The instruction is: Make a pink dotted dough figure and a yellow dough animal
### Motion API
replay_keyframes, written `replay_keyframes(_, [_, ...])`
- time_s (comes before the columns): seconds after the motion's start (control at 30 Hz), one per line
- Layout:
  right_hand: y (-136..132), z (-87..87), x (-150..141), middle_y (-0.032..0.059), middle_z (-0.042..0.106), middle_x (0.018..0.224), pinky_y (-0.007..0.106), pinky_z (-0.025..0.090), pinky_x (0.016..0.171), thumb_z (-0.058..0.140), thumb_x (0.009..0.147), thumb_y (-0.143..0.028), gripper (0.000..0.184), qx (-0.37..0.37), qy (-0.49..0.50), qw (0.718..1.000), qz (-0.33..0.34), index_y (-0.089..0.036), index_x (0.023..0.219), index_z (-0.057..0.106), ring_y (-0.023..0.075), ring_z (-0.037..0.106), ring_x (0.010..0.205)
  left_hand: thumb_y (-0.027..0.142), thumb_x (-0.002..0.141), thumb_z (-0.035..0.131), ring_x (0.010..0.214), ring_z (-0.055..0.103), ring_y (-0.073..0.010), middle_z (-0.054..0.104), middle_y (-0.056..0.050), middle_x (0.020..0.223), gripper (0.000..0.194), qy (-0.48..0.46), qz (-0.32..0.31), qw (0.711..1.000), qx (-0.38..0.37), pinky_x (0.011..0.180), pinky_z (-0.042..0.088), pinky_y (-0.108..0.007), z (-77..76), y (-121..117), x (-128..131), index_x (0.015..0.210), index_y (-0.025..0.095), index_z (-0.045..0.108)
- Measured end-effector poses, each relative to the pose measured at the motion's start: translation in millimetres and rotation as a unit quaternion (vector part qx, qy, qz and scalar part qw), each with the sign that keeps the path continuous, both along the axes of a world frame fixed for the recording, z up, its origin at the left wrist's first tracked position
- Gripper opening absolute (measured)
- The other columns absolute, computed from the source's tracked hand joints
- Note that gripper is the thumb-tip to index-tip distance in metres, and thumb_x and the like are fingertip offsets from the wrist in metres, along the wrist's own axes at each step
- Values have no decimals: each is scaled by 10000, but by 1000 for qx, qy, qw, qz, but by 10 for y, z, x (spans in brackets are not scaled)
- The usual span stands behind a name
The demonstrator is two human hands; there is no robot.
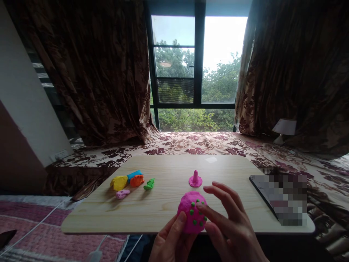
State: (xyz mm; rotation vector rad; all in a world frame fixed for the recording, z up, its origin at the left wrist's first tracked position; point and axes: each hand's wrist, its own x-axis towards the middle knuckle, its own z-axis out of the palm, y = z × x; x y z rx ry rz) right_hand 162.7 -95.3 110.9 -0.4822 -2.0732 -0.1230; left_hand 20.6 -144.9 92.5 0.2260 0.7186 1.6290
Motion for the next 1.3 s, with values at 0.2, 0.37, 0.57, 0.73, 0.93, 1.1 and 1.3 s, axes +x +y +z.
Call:
replay_keyframes(0.2, [13, 19, -49, 109, 467, 1264, 492, 417, 908, 581, 787, -182, 214, 36, -18, 999, 4, -190, 991, 645, 327, 371, 1205, 103, 695, 693, 888, 675, -225, 735, -109, 901, 210, 2, 9, 1000, -9, 829, 528, -295, -16, 12, 1, 903, 124, 711])
replay_keyframes(0.37, [4, 7, -50, 98, 463, 1270, 468, 432, 900, 547, 797, -180, 230, 40, 5, 999, 2, -209, 1008, 634, 310, 380, 1209, 57, 756, 606, 905, 671, -234, 729, -130, 919, 211, -31, -1, 999, -19, 820, 537, -319, 0, 18, -30, 947, 104, 682])
replay_keyframes(0.57, [-3, -48, -54, 89, 495, 1229, 492, 396, 906, 594, 778, -266, 176, 81, -30, 996, -3, -225, 941, 648, 318, 404, 1183, 47, 788, 564, 887, 677, -213, 722, -135, 950, 265, -54, -8, 997, -47, 801, 540, -292, -93, 44, -87, 1044, 87, 617])
replay_keyframes(0.73, [5, -46, -118, 90, 524, 1209, 493, 388, 908, 629, 741, -217, 190, 80, -34, 996, -32, -232, 928, 658, 321, 413, 1185, 37, 787, 545, 875, 680, -229, 732, -113, 920, 348, -38, -13, 999, -20, 714, 562, -258, -102, 1, -98, 1115, 133, 611])
replay_keyframes(0.93, [-5, -50, -65, 89, 479, 1252, 489, 429, 889, 582, 777, -227, 224, 62, 7, 998, 4, -225, 991, 646, 330, 393, 1202, 75, 812, 541, 963, 646, -242, 706, -146, 1006, 284, -60, -56, 996, -26, 767, 549, -278, -125, 20, -119, 1078, 104, 636])
replay_keyframes(1.1, [16, -62, -20, 92, 460, 1273, 487, 441, 881, 568, 772, -164, 297, 58, 16, 998, -18, -233, 1055, 626, 329, 378, 1211, 41, 826, 497, 1007, 625, -231, 703, -133, 1011, 255, -57, -68, 996, 21, 859, 513, -310, -132, 24, -127, 955, 134, 697])
replay_keyframes(1.3, [16, -75, -43, 86, 464, 1281, 488, 439, 887, 574, 770, -173, 284, 56, 15, 998, -36, -227, 1043, 632, 337, 367, 1221, 13, 797, 524, 1025, 613, -247, 712, -100, 1004, 274, -42, -64, 996, 52, 859, 511, -307, -55, -22, -95, 888, 174, 726])
